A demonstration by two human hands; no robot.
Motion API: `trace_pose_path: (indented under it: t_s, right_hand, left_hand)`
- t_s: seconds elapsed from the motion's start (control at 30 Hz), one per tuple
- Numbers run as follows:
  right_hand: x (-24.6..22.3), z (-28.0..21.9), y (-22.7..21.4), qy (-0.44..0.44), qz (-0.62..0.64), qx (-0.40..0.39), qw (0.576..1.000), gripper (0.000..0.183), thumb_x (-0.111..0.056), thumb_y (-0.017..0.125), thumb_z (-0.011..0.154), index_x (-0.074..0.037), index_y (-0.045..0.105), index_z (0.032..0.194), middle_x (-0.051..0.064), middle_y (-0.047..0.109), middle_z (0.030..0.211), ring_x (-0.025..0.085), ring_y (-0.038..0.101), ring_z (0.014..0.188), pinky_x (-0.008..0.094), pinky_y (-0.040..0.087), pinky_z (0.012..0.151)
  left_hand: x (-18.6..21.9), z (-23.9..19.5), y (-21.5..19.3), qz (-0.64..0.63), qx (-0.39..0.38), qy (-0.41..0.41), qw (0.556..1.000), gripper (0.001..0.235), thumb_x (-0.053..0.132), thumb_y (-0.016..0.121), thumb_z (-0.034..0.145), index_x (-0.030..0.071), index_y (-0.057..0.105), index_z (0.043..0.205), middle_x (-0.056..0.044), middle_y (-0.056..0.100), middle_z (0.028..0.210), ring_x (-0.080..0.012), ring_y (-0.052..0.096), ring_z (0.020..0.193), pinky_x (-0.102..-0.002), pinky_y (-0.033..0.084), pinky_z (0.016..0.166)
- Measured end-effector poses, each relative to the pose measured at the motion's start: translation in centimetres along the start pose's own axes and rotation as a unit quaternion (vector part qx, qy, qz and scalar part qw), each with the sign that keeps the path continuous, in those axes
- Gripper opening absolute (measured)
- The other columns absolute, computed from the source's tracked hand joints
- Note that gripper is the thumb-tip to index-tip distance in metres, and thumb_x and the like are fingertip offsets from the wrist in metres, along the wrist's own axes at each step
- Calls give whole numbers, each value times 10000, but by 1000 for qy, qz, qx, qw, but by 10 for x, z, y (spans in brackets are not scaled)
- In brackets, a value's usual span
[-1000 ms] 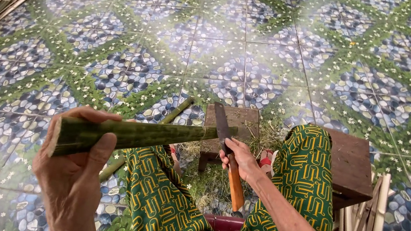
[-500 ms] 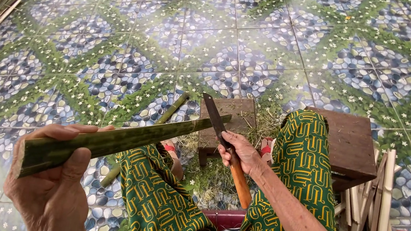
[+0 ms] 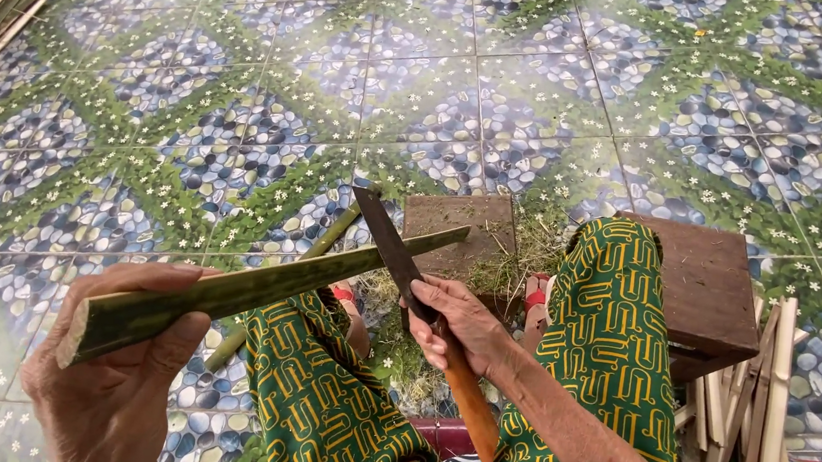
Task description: The person sits on a low stool and uses a knife to split a long bamboo pole into thin strips. They repeatedly position the bamboo on a small wooden block between their legs, strike it with the knife to split it, and then peel away the resulting strips.
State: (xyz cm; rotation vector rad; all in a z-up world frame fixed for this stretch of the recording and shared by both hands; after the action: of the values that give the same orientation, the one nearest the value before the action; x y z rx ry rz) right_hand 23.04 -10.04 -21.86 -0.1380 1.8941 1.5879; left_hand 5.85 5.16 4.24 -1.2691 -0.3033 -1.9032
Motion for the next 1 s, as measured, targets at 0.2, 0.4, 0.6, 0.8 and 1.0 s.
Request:
trace_pose_path:
  t_s: [0.2,0.4,0.6,0.8,1.0]
  right_hand:
    - [0,1,-23,-2,-53,119,991,215,-214,583,1061,-6,584,1008,29,538,584,86,456,378,243,419,302]
    - [0,-15,29,30,-8,57,998,230,-128,555,1123,53,552,980,59,578,554,121,512,330,205,464,255]
    - [-3,-6,3,13,-84,72,994,256,-209,508,1089,-19,526,919,4,477,594,68,391,375,235,373,305]
    - [-2,-7,-40,47,-162,111,979,319,-344,531,1070,-35,566,997,-14,414,555,51,320,314,242,248,210]
    - [-23,-12,-9,18,-162,52,985,313,-311,447,1152,-29,514,1034,-31,376,577,63,312,356,237,294,229]
  left_hand:
    - [2,0,0,24,-7,16,1000,234,-13,696,914,-29,647,1142,-159,634,1174,-273,741,1098,-328,611,1022]
    - [7,3,3,-18,-15,50,998,236,-51,692,908,-29,643,1138,-170,664,1173,-257,713,1090,-323,649,995]
    - [15,9,14,63,-55,68,994,264,17,760,881,140,705,1108,-11,720,1086,-135,696,969,-239,524,849]
    - [24,2,24,42,-79,149,985,224,141,705,993,164,674,1213,-35,720,1215,-219,693,1149,-329,527,1048]
    - [0,-2,44,-42,-113,112,986,245,209,608,1133,313,601,1356,8,660,1453,-193,709,1308,-335,612,1099]
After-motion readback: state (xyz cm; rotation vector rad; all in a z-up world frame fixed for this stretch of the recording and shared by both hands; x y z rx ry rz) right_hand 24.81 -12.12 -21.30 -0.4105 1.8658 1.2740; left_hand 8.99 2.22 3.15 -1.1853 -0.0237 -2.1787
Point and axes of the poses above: each hand's wrist, its own z-axis towards the middle knuckle, its own y-axis out of the palm, x = y × z, the point moved 10 cm from there along z, towards the middle knuckle
